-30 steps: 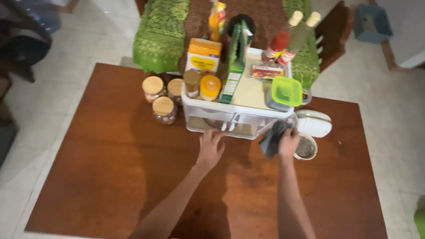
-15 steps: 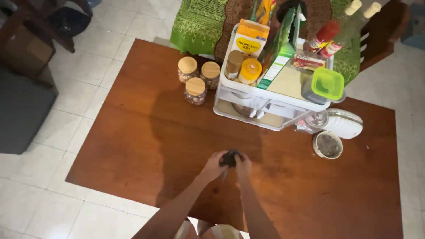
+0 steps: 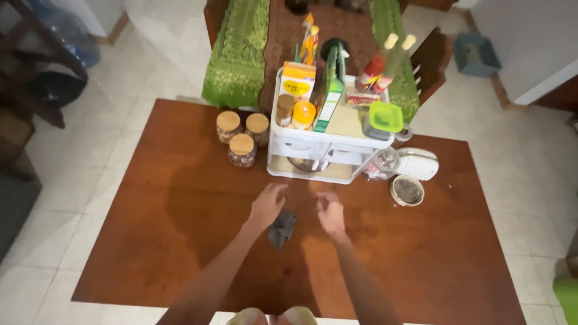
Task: Organizing various food containers and cleaning a table.
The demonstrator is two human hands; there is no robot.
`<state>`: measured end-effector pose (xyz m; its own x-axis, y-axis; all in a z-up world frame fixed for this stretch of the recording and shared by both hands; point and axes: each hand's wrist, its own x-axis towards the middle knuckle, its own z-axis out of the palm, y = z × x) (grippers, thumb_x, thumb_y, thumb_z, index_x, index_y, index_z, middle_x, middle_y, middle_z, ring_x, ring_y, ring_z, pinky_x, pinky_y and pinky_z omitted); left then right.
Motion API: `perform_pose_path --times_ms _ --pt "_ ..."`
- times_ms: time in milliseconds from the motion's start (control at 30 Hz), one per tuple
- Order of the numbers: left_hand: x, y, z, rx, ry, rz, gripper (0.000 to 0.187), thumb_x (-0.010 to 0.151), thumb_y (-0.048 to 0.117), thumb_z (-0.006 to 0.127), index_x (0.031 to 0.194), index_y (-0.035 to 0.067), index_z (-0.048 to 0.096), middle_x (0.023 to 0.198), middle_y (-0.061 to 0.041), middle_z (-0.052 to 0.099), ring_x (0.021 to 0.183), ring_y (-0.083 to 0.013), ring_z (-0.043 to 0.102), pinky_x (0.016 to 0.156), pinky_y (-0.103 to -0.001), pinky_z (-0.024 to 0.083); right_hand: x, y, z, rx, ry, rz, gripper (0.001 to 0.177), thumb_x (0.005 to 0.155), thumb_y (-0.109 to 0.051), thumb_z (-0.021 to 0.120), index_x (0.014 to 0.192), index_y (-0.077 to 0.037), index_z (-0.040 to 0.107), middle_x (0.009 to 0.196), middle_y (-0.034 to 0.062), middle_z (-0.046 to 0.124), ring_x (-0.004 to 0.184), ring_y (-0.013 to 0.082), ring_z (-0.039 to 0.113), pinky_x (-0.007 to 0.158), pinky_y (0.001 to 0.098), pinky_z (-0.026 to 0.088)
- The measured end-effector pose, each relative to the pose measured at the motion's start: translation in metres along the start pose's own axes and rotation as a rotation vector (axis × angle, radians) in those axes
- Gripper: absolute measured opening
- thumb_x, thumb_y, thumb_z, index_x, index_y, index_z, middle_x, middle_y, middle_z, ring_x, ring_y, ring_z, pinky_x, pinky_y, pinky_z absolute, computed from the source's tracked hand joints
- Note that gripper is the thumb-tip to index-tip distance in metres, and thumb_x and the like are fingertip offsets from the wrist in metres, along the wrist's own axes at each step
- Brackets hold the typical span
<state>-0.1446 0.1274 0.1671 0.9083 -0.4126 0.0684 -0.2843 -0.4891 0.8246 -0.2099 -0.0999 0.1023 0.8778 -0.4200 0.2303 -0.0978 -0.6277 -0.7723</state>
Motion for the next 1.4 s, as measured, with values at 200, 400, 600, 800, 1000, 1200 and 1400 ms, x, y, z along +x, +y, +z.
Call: perform_pose_path --times_ms 200,400,600,800,1000,1200,1400 --pt "0.021 0.072 -0.061 0.033 0.107 0.084 0.034 0.092 0.02 0.065 0.126 0.018 0.065 0.12 -0.007 0.066 0.1 -0.0293 0.069 0.086 -0.042 0.056 0.038 -0.107 -0.09 0.101 -0.054 -0.031 0.031 0.09 -0.009 0.061 0.12 -0.008 0.07 0.127 0.0109 0.07 0.1 0.0302 0.075 0.087 0.037 0.059" --pt "0.02 0.123 -0.094 0.125 0.215 0.294 0.03 0.093 0.022 0.066 0.123 0.016 0.065 0.115 -0.009 0.067 0.101 -0.0295 0.069 0.081 -0.043 0.056 0.04 -0.168 -0.138 -0.064 0.095 -0.338 0.029 0.092 -0.012 0.068 0.12 -0.005 0.073 0.134 0.0134 0.068 0.124 0.0346 0.062 0.105 0.04 0.047" --pt "0.013 0.132 -0.096 0.074 0.147 0.289 0.029 0.095 0.022 0.065 0.123 0.016 0.065 0.116 -0.009 0.068 0.095 -0.0313 0.07 0.08 -0.044 0.056 0.037 -0.179 -0.149 -0.048 0.146 -0.369 0.03 0.091 -0.013 0.068 0.119 -0.004 0.073 0.133 0.0126 0.069 0.124 0.0323 0.064 0.108 0.0399 0.048" --pt "0.016 0.132 -0.093 0.111 0.152 0.29 0.03 0.094 0.021 0.064 0.124 0.015 0.063 0.118 -0.008 0.069 0.098 -0.031 0.069 0.079 -0.044 0.056 0.037 -0.178 -0.153 -0.051 0.149 -0.339 0.029 0.091 -0.011 0.068 0.118 -0.005 0.075 0.132 0.0118 0.07 0.124 0.0318 0.065 0.107 0.0394 0.049" --pt "0.016 0.136 -0.092 0.126 0.134 0.248 0.031 0.094 0.021 0.064 0.124 0.017 0.063 0.118 -0.007 0.068 0.094 -0.0305 0.071 0.078 -0.044 0.057 0.035 -0.175 -0.157 -0.023 0.144 -0.286 0.029 0.09 -0.01 0.068 0.118 -0.006 0.075 0.133 0.0108 0.07 0.123 0.0308 0.065 0.106 0.038 0.049" --pt "0.009 0.14 -0.091 0.134 0.159 0.253 0.03 0.095 0.023 0.064 0.124 0.015 0.064 0.115 -0.008 0.069 0.092 -0.0314 0.071 0.077 -0.044 0.057 0.035 -0.165 -0.154 -0.021 0.146 -0.297 0.029 0.091 -0.011 0.068 0.118 -0.005 0.075 0.132 0.0101 0.07 0.123 0.0305 0.065 0.107 0.0378 0.048" --pt "0.005 0.133 -0.088 0.135 0.134 0.242 0.031 0.094 0.024 0.063 0.124 0.014 0.064 0.115 -0.008 0.069 0.095 -0.0325 0.07 0.077 -0.045 0.056 0.032 -0.144 -0.142 -0.049 0.124 -0.36 0.03 0.09 -0.01 0.067 0.118 -0.004 0.076 0.133 0.0109 0.07 0.127 0.0323 0.062 0.108 0.0392 0.046"
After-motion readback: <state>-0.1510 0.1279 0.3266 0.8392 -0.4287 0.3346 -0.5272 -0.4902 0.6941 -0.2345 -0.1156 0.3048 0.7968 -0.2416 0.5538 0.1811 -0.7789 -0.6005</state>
